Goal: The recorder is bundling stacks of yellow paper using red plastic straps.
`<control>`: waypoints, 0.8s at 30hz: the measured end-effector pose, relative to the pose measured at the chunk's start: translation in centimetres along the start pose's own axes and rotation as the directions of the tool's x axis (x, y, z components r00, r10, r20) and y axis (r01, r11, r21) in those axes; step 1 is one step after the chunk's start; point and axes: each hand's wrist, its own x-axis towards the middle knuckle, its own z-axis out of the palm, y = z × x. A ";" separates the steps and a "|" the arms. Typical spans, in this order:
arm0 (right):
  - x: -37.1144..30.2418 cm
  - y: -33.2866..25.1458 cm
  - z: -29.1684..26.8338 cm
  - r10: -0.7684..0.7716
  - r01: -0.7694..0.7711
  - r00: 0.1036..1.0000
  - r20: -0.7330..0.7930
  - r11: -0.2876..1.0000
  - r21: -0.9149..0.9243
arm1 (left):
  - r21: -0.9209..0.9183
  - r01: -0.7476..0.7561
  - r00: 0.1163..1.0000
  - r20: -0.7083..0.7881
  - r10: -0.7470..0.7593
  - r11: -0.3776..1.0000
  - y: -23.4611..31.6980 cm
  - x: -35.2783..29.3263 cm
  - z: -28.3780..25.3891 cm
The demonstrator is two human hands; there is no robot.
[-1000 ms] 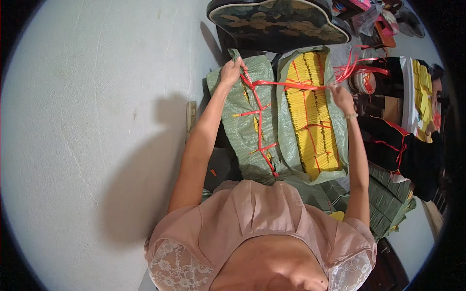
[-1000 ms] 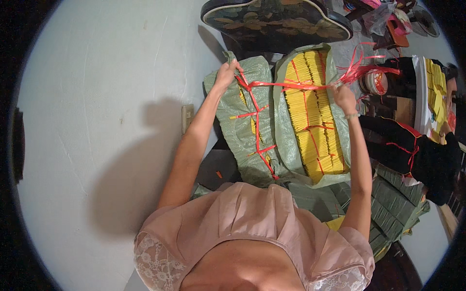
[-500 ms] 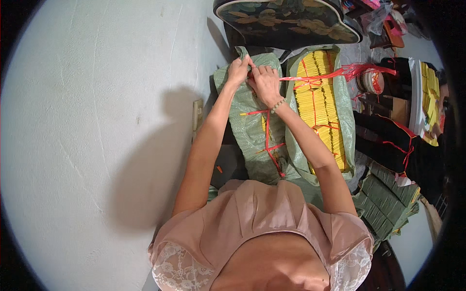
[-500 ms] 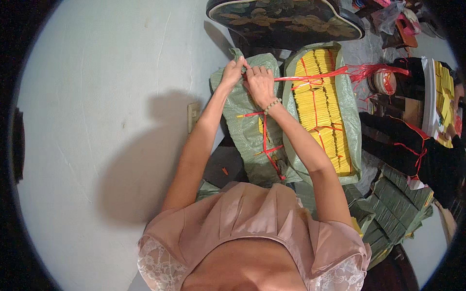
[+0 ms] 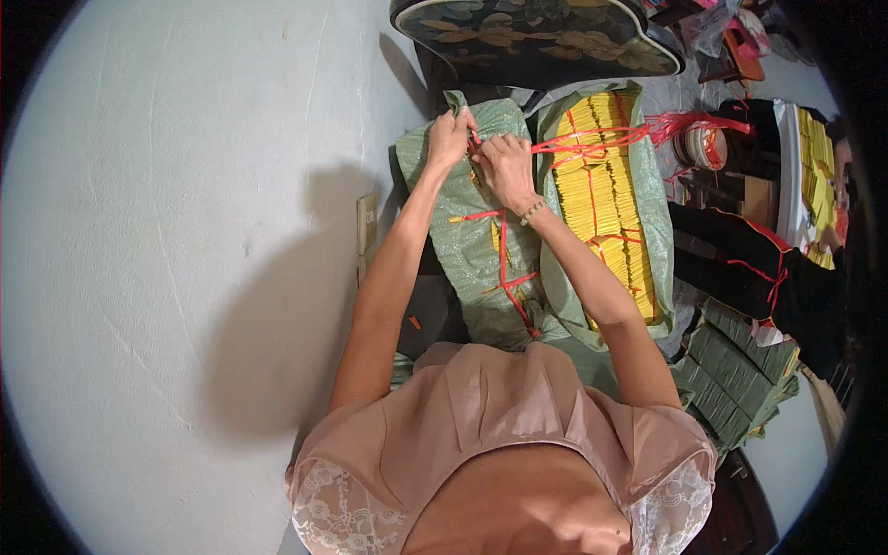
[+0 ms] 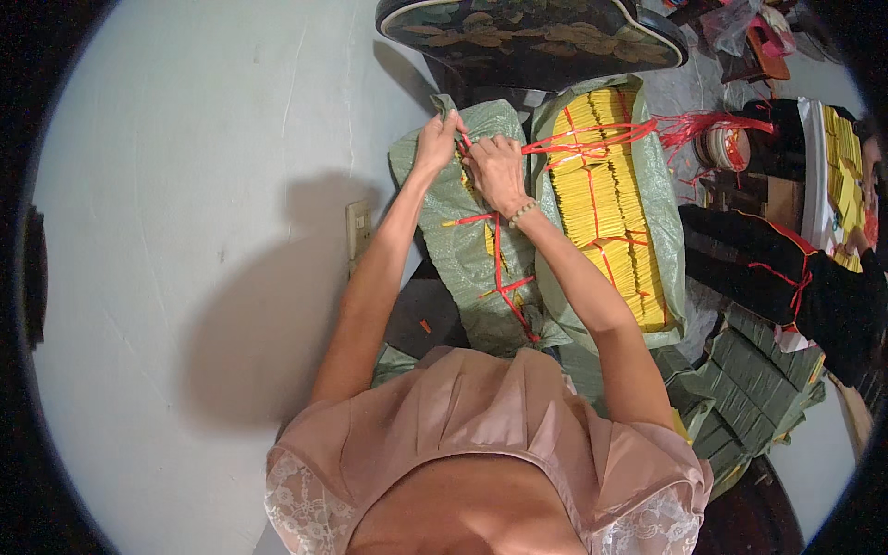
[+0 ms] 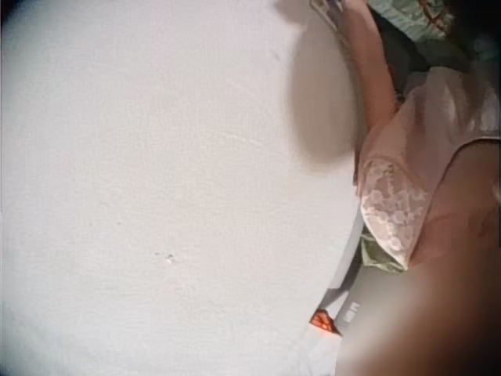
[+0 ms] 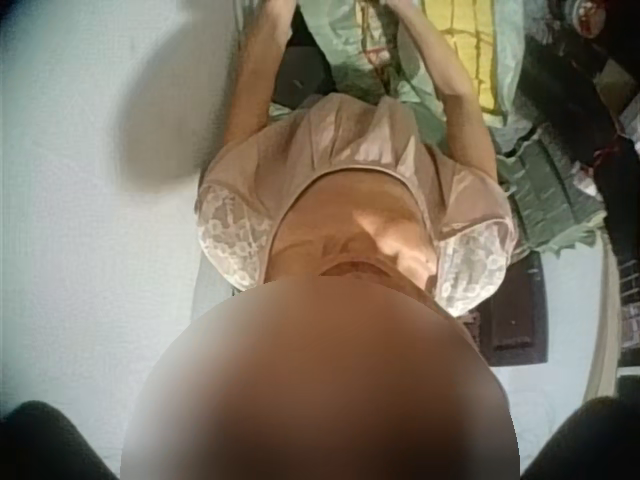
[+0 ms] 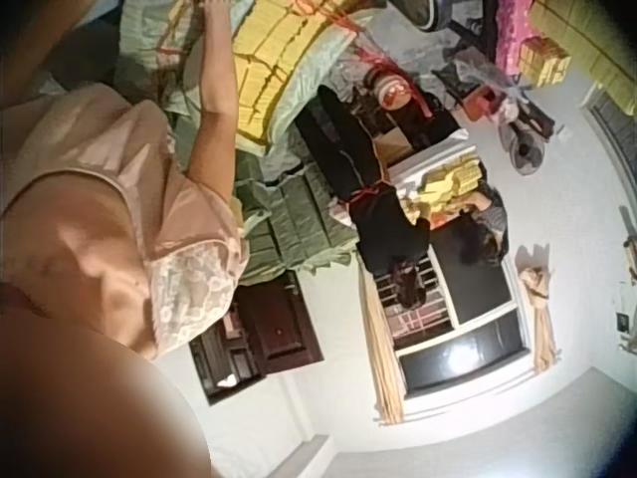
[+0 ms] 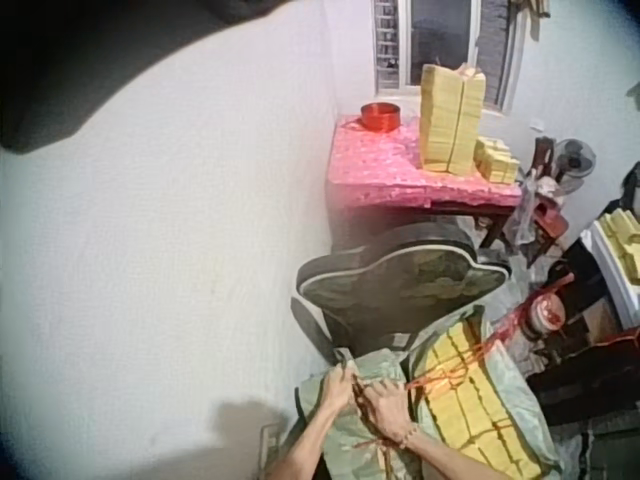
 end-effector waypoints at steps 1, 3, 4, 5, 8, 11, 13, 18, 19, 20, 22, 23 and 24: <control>0.1 0.3 0.0 0.003 -0.003 1.000 0.000 1.000 0.001 | -0.014 0.004 1.000 -0.008 -0.004 1.000 -0.2 0.1 0.1; 0.2 1.0 -0.6 0.005 -0.007 1.000 0.021 0.995 0.097 | 0.012 0.013 1.000 0.022 -0.013 1.000 0.2 0.2 0.1; 0.1 1.4 -0.9 0.009 -0.013 1.000 0.029 0.991 0.130 | 0.036 0.017 0.999 0.046 -0.019 0.999 0.3 0.3 0.2; 0.3 1.6 -1.3 -0.034 0.032 0.999 0.020 0.994 0.105 | 0.039 0.022 0.999 0.046 -0.024 0.999 0.2 0.4 0.2; 0.2 2.5 -1.8 -0.017 0.013 0.998 0.058 0.998 0.064 | -0.003 0.028 0.999 -0.017 -0.028 1.000 -0.2 0.5 0.2; 0.4 3.4 -2.5 0.091 -0.101 0.983 0.158 0.993 0.061 | -0.031 0.019 1.000 -0.017 -0.020 0.999 -0.5 0.5 0.1; 0.6 3.7 -2.4 0.159 -0.174 0.979 0.128 0.978 0.113 | 0.023 0.015 1.000 -0.003 -0.014 1.000 -0.2 0.4 0.0; 2.9 3.9 -1.2 0.170 -0.177 0.983 0.064 0.978 0.109 | 0.019 0.010 1.000 0.005 -0.010 1.000 0.0 0.3 0.1; 3.6 4.0 -1.0 0.143 -0.148 0.988 0.054 0.985 0.093 | 0.008 0.006 1.000 0.006 -0.006 1.000 -0.1 0.3 0.0; 4.2 4.3 -0.7 0.117 -0.120 0.992 0.046 0.990 0.076 | 0.010 0.006 1.000 0.005 -0.006 1.000 0.0 0.3 0.0; 5.1 4.6 -0.1 0.119 -0.120 0.993 0.028 0.990 0.077 | 0.008 0.006 1.000 0.003 -0.006 1.000 0.2 0.2 0.1; 5.5 4.6 0.1 0.142 -0.142 0.990 0.007 0.988 0.056 | -0.021 0.004 1.000 -0.004 -0.004 1.000 0.2 0.0 0.1; 5.9 4.7 0.3 0.165 -0.164 0.986 -0.013 0.986 0.035 | -0.020 0.004 1.000 -0.005 -0.004 1.000 0.2 0.1 0.0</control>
